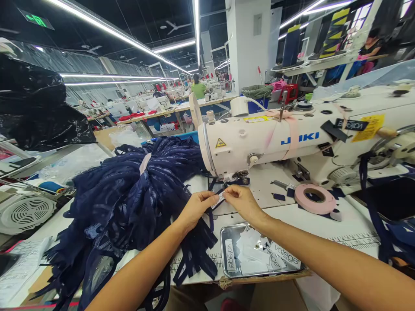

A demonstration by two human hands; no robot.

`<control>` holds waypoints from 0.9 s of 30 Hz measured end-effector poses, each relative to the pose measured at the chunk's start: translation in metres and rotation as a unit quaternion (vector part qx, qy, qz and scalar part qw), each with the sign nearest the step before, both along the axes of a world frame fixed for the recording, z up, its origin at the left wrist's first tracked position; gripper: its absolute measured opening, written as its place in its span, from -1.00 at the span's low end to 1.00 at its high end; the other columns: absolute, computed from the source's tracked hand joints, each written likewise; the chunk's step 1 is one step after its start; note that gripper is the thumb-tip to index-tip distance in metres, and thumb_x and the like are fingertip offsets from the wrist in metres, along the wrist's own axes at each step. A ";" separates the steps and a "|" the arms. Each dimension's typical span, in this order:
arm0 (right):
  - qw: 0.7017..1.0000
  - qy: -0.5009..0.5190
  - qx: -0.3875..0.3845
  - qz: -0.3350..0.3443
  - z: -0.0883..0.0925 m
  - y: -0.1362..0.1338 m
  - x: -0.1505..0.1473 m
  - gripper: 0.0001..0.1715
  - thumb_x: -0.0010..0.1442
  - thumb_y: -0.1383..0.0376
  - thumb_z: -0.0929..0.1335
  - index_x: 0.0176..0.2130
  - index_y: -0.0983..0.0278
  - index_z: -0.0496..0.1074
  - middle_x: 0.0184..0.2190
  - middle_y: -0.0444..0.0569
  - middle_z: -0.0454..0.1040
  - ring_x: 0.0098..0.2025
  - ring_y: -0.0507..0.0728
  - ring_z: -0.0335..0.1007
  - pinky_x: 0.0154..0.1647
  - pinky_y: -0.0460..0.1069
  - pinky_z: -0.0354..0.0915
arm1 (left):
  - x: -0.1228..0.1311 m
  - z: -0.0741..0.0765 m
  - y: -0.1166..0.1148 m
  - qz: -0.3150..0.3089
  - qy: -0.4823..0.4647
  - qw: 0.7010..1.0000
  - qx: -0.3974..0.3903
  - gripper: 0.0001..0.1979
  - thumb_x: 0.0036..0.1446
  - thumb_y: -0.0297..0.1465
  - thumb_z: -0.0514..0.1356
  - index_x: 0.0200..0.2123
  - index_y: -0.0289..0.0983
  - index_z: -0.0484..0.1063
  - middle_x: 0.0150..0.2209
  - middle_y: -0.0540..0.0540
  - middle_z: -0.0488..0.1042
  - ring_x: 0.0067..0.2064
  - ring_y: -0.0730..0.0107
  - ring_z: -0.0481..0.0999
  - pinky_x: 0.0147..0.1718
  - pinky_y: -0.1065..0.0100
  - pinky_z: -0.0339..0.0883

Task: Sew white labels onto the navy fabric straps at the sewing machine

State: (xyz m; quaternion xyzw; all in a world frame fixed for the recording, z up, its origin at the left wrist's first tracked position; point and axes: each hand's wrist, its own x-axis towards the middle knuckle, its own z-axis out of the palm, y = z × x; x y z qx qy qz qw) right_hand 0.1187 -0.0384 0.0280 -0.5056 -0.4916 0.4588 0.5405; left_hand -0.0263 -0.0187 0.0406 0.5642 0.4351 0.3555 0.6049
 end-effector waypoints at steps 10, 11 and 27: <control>0.999 -0.006 -0.033 0.030 -0.004 -0.001 0.004 -0.73 -0.19 0.11 0.39 -0.55 0.26 0.36 -0.59 -0.18 0.34 -0.47 0.03 0.20 -0.33 -0.02 0.14 | 0.000 -0.005 0.000 0.019 0.005 0.999 -0.034 -0.74 -0.29 -0.27 0.32 -0.56 -0.37 0.47 -0.60 0.05 0.33 -0.53 0.58 0.23 -0.51 0.48 0.04; 0.999 -0.008 -0.038 0.036 -0.004 -0.001 0.005 -0.73 -0.18 0.11 0.39 -0.56 0.26 0.36 -0.58 -0.18 0.34 -0.46 0.03 0.19 -0.33 -0.02 0.13 | -0.001 -0.004 0.000 0.018 0.003 0.999 -0.040 -0.73 -0.30 -0.26 0.33 -0.56 -0.37 0.47 -0.60 0.04 0.34 -0.54 0.58 0.23 -0.52 0.49 0.04; 0.980 -0.163 0.064 0.090 -0.009 0.002 0.021 -0.77 -0.02 0.13 0.30 -0.46 0.26 0.34 -0.48 -0.12 0.40 -0.40 0.07 0.30 -0.34 -0.03 0.22 | -0.008 0.006 0.005 -0.059 0.082 0.995 0.024 -0.75 -0.19 -0.25 0.26 -0.58 -0.35 0.41 -0.64 0.06 0.29 -0.59 0.56 0.23 -0.58 0.49 0.10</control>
